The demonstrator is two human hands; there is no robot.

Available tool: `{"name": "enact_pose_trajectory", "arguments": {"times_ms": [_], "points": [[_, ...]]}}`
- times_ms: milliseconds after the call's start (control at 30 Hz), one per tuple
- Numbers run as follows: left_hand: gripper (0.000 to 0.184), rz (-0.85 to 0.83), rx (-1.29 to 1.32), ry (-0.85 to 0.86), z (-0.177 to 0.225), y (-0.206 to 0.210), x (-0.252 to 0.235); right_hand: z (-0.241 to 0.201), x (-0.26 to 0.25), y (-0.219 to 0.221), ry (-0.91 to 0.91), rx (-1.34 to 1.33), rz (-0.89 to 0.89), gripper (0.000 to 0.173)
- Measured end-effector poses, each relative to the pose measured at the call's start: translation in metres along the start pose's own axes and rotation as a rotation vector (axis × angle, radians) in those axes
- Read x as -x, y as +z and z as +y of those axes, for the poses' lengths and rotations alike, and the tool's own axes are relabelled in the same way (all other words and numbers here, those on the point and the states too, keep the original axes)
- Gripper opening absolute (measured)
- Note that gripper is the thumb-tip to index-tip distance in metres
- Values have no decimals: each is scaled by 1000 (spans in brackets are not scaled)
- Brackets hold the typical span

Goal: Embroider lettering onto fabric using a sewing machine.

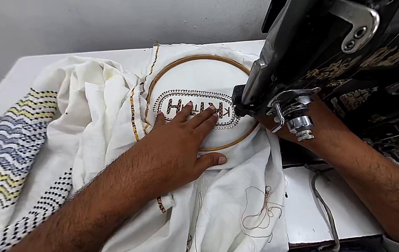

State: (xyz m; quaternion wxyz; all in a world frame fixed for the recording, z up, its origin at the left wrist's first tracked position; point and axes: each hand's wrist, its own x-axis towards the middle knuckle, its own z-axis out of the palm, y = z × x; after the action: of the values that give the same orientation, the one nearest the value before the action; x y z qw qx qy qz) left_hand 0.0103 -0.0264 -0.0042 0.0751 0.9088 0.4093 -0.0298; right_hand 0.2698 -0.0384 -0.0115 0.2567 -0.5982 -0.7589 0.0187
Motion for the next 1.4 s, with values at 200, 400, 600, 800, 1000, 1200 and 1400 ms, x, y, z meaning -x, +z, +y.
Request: {"name": "enact_pose_trajectory", "arguments": {"times_ms": [200,400,600,800,1000,1200,1400], "points": [[89,14,3,-1,0,1,1,-1,2,1,70,-70,14,19],[88,31,-4,0,-1,1,0,-3,3,1,92,-97,36,20],[88,45,-4,7,0,4,-2,3,1,3,48,-30,35,18],[88,50,-11,20,0,5,-2,4,-2,1,72,-10,-16,20],[88,42,-2,4,0,3,-3,5,-1,6,71,-49,46,18],[87,53,0,5,-1,5,-3,6,0,7,26,-53,72,18],[87,48,2,5,-1,4,-3,7,0,7,26,-44,51,20]]}}
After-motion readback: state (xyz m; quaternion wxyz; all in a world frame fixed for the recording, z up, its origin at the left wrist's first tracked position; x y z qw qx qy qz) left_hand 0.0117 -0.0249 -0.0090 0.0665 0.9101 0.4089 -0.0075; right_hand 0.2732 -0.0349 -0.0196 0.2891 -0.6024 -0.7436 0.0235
